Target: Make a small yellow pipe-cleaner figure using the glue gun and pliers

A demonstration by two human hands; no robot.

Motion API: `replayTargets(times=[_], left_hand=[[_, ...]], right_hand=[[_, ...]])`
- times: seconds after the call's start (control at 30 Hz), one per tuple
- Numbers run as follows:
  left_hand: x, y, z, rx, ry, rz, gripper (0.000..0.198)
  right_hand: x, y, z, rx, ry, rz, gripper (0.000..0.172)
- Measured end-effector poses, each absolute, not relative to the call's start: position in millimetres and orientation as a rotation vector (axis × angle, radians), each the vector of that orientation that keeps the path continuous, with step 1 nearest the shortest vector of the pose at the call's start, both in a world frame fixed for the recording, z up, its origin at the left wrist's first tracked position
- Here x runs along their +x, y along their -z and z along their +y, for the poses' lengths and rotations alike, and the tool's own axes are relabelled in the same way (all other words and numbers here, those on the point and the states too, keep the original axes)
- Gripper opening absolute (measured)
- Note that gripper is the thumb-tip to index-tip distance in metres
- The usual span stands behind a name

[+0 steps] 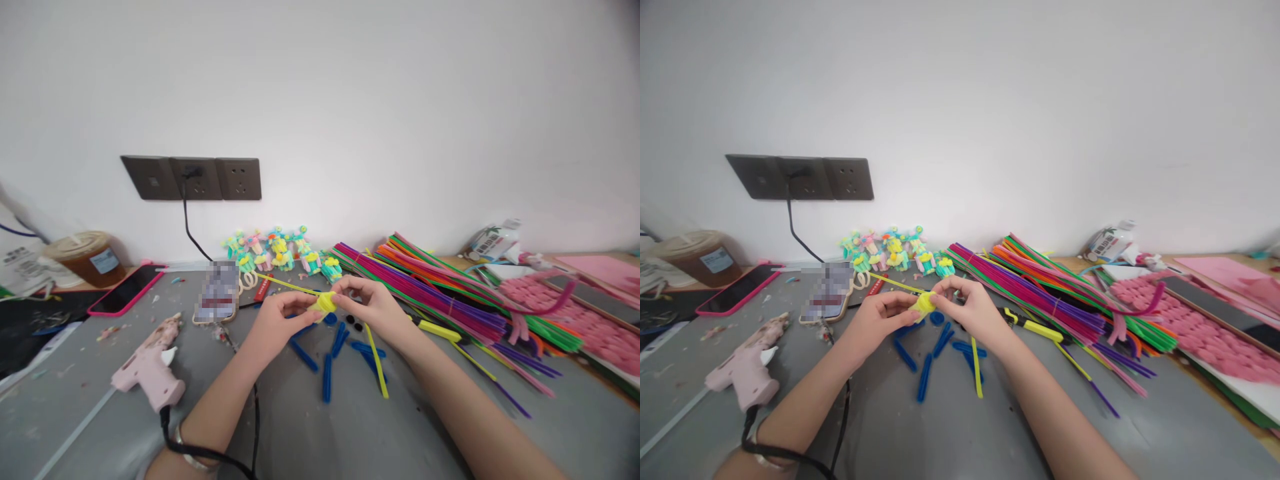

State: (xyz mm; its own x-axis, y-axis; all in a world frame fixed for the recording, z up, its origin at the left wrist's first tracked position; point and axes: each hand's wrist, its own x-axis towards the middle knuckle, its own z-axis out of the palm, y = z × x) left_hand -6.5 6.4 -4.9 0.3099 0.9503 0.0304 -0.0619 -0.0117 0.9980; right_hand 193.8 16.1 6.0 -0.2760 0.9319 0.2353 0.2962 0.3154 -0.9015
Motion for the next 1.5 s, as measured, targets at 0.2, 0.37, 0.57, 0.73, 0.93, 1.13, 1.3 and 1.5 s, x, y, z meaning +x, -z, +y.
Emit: replayTargets(times=[0.2,0.37,0.57,0.73,0.93,1.13,1.3,1.5], left_hand=[[-6.7,6.1,7.1,1.32,-1.019,0.913,0.03],[-6.7,6.6,7.7,1.322,-1.021,0.912,0.031],[-6.6,4.1,6.5,1.318,-1.015,0.93,0.032],[-6.4,3.5,5.9,1.314,-1.012,0.921,0.032],[-7.0,4.7,5.6,1.283,-1.015,0.924,0.033],[-5.8,2.4,3.8,1.0,-1.066,0.916,0.044],[-5.5,0.7,3.0,0.902,-1.089,0.897,0.042],[-6.1,2.5,2.9,0.948,-1.02,0.886,0.038]], right_hand=[[194.0,-6.1,16.2,-1.09,-0.971,-1.758,0.023],[194.0,-5.7,16.1,-1.091,-0.962,-1.758,0.024],[193.5,-7.5,15.3,-1.107,-0.956,-1.766,0.025],[193.4,-7.2,15.5,-1.112,-0.945,-1.769,0.027],[193.8,-10.4,14.1,-1.102,-0.965,-1.685,0.027],[194.0,-12.5,14.4,-1.144,-0.881,-1.535,0.035],[193.6,-9.7,15.8,-1.162,-0.872,-1.528,0.036],[193.1,-9.3,15.5,-1.134,-0.869,-1.537,0.032]])
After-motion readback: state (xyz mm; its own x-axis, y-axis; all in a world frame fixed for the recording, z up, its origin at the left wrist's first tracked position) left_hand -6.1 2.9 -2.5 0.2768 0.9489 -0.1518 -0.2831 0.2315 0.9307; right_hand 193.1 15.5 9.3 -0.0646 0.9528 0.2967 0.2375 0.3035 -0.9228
